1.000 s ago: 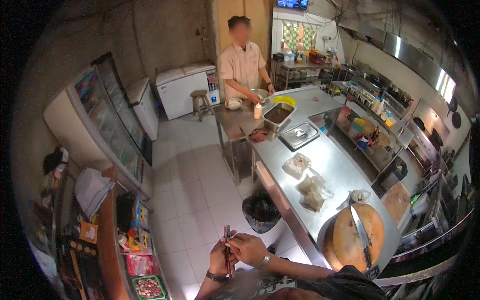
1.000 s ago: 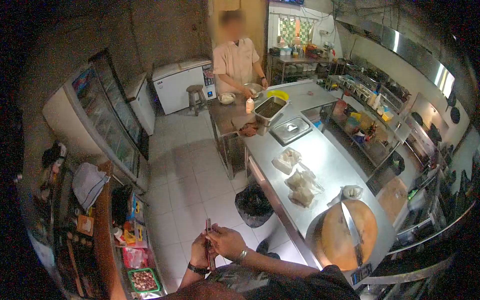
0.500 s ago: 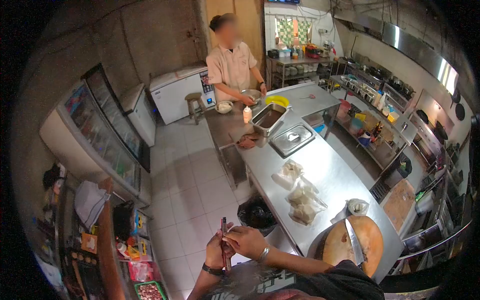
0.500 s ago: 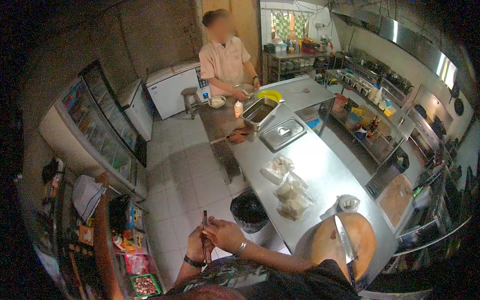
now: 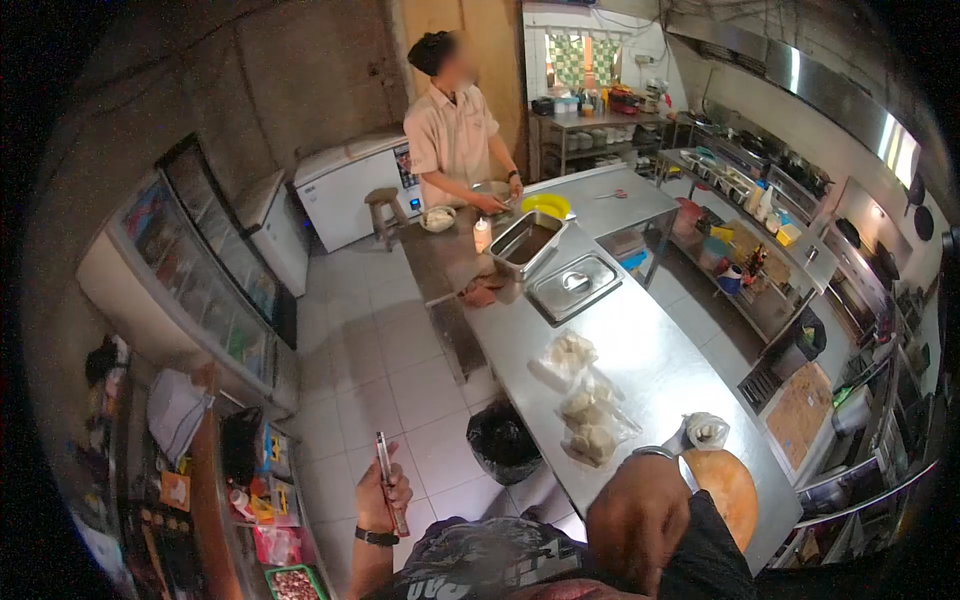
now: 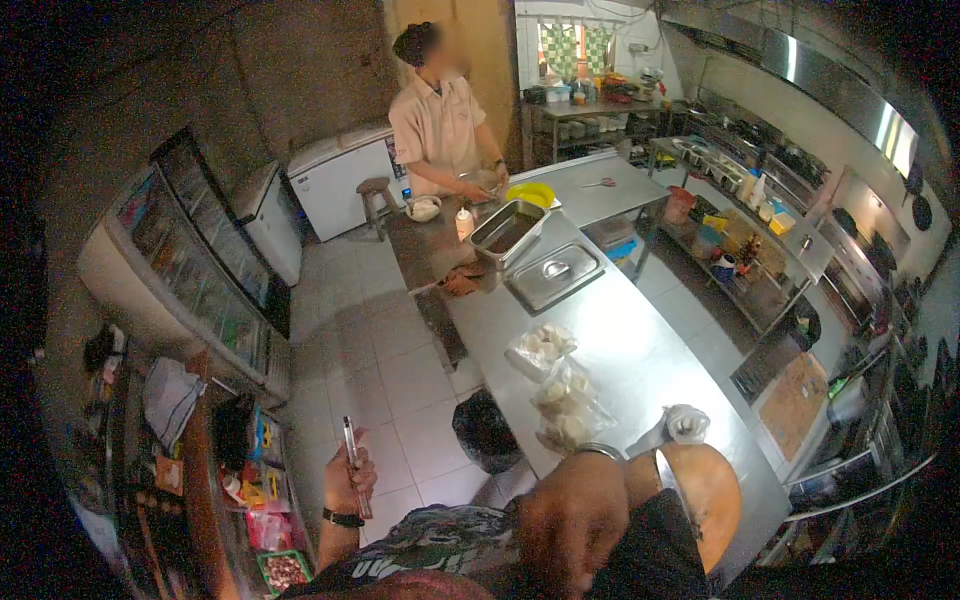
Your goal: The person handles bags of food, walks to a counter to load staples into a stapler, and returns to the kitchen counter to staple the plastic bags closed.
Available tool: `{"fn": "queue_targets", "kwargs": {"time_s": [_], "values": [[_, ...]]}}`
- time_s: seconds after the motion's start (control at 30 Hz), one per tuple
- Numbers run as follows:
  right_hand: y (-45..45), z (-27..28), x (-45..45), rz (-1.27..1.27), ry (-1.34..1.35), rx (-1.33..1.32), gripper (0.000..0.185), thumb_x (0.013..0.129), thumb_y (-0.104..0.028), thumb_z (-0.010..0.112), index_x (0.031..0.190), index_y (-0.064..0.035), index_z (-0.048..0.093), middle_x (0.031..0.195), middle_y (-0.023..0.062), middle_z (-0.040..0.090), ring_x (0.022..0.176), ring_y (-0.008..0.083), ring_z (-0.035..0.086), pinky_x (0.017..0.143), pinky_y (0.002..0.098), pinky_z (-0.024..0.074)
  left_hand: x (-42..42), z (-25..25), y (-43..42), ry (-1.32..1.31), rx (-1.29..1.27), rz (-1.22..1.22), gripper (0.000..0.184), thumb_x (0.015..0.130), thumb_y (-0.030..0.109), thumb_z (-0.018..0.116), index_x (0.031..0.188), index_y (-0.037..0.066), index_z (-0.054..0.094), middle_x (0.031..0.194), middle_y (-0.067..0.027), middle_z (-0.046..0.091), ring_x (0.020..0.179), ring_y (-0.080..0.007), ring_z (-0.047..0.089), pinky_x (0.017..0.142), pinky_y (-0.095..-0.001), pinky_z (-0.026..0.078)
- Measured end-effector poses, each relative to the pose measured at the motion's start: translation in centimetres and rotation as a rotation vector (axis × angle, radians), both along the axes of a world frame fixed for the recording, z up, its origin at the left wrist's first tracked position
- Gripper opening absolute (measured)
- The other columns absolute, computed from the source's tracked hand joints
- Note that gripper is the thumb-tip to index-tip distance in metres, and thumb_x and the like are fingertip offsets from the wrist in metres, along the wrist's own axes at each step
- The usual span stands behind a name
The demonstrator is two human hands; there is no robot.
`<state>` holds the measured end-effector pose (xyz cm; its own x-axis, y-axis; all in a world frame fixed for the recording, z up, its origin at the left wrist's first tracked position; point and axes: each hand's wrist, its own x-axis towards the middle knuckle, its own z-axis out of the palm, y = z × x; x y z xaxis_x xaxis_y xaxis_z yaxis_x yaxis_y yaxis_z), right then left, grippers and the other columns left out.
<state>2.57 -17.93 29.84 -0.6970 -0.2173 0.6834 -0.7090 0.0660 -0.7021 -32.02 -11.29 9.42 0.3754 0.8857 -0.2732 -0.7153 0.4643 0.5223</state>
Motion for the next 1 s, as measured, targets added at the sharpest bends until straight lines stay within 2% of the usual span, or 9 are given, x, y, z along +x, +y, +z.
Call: {"fn": "queue_targets", "kwargs": {"time_s": [0.03, 0.17, 0.33, 0.53, 0.67, 0.7, 0.83, 0.9, 1.0], "values": [[-0.2, 1.2, 0.3, 0.080, 0.037, 0.017, 0.022, 0.094, -0.008, 0.046, 0.104, 0.0028, 0.063, 0.077, 0.0149, 0.060, 0.066, 0.0337, 0.059, 0.056, 0.0451, 0.0443, -0.4, 0.0, 0.3, 0.018, 0.026, 0.009, 0.043, 0.102, 0.035, 0.042, 0.133, 0.006, 0.045, 0.070, -0.0020, 0.049, 0.045, -0.0103, 0.040, 0.038, -0.0251, 0.033], [-0.4, 2.3, 0.6, 0.145, 0.012, 0.087, 0.022, 0.094, -0.012, 0.046, 0.100, 0.0029, 0.062, 0.071, 0.0152, 0.056, 0.063, 0.0344, 0.057, 0.055, 0.0465, 0.0429, -1.2, 0.3, 0.8, 0.068, -0.012, 0.118, 0.038, 0.103, 0.031, 0.041, 0.131, 0.007, 0.048, 0.065, -0.0014, 0.050, 0.044, -0.0106, 0.042, 0.035, -0.0248, 0.036], [0.5, 1.4, 0.4, 0.166, -0.094, 0.150, 0.013, 0.089, -0.010, 0.050, 0.083, -0.0001, 0.056, 0.065, 0.0138, 0.052, 0.060, 0.0366, 0.055, 0.052, 0.0462, 0.0418, -2.0, 0.5, 0.8, 0.110, -0.027, 0.133, 0.039, 0.102, 0.033, 0.042, 0.130, 0.006, 0.048, 0.066, -0.0009, 0.049, 0.044, -0.0102, 0.040, 0.036, -0.0242, 0.034], [3.2, -1.2, -1.3, 0.317, -0.194, 0.291, 0.008, 0.086, -0.010, 0.053, 0.083, -0.0035, 0.055, 0.064, 0.0141, 0.055, 0.059, 0.0371, 0.057, 0.051, 0.0470, 0.0420, -3.2, -0.3, 0.6, 0.087, -0.034, 0.187, 0.041, 0.102, 0.035, 0.042, 0.132, 0.006, 0.046, 0.066, -0.0014, 0.050, 0.044, -0.0106, 0.041, 0.036, -0.0248, 0.034], [5.3, -3.8, -3.6, 0.343, -0.319, 0.184, 0.011, 0.086, -0.013, 0.056, 0.083, -0.0023, 0.059, 0.062, 0.0142, 0.056, 0.057, 0.0378, 0.058, 0.052, 0.0457, 0.0435, -4.2, -0.7, 0.0, 0.068, -0.040, 0.251, 0.043, 0.103, 0.036, 0.042, 0.133, 0.006, 0.046, 0.067, -0.0019, 0.052, 0.044, -0.0107, 0.042, 0.037, -0.0248, 0.034], [5.7, -3.6, -4.5, 0.349, -0.337, 0.062, 0.013, 0.086, -0.012, 0.057, 0.087, -0.0004, 0.063, 0.065, 0.0142, 0.059, 0.058, 0.0360, 0.058, 0.052, 0.0419, 0.0445, -4.6, -0.8, -0.3, 0.075, -0.044, 0.250, 0.043, 0.103, 0.036, 0.042, 0.133, 0.006, 0.046, 0.067, -0.0019, 0.052, 0.044, -0.0107, 0.042, 0.037, -0.0248, 0.034], [7.4, -7.4, -9.7, 0.288, -0.288, 0.097, 0.018, 0.085, -0.012, 0.060, 0.097, -0.0009, 0.067, 0.067, 0.0118, 0.062, 0.057, 0.0274, 0.059, 0.054, 0.0375, 0.0452, -5.0, -1.1, -0.4, 0.086, -0.008, 0.285, 0.043, 0.103, 0.036, 0.042, 0.133, 0.005, 0.045, 0.070, -0.0023, 0.052, 0.045, -0.0103, 0.041, 0.037, -0.0247, 0.034], [7.9, -7.2, -12.1, 0.191, -0.414, 0.078, 0.020, 0.085, -0.012, 0.062, 0.101, -0.0025, 0.068, 0.070, 0.0093, 0.064, 0.059, 0.0174, 0.058, 0.054, 0.0335, 0.0438, -5.1, -1.3, -0.3, 0.069, -0.014, 0.306, 0.043, 0.103, 0.036, 0.041, 0.133, 0.005, 0.045, 0.070, -0.0022, 0.052, 0.045, -0.0100, 0.041, 0.037, -0.0244, 0.033], [7.9, -6.0, -15.4, 0.132, -0.357, 0.189, 0.021, 0.077, -0.007, 0.065, 0.097, -0.0024, 0.069, 0.077, 0.0080, 0.068, 0.067, 0.0141, 0.059, 0.061, 0.0312, 0.0466, -5.2, -1.6, 0.1, 0.102, 0.030, 0.294, 0.044, 0.103, 0.037, 0.041, 0.133, 0.005, 0.045, 0.069, -0.0015, 0.050, 0.045, -0.0100, 0.040, 0.037, -0.0245, 0.033]]}}
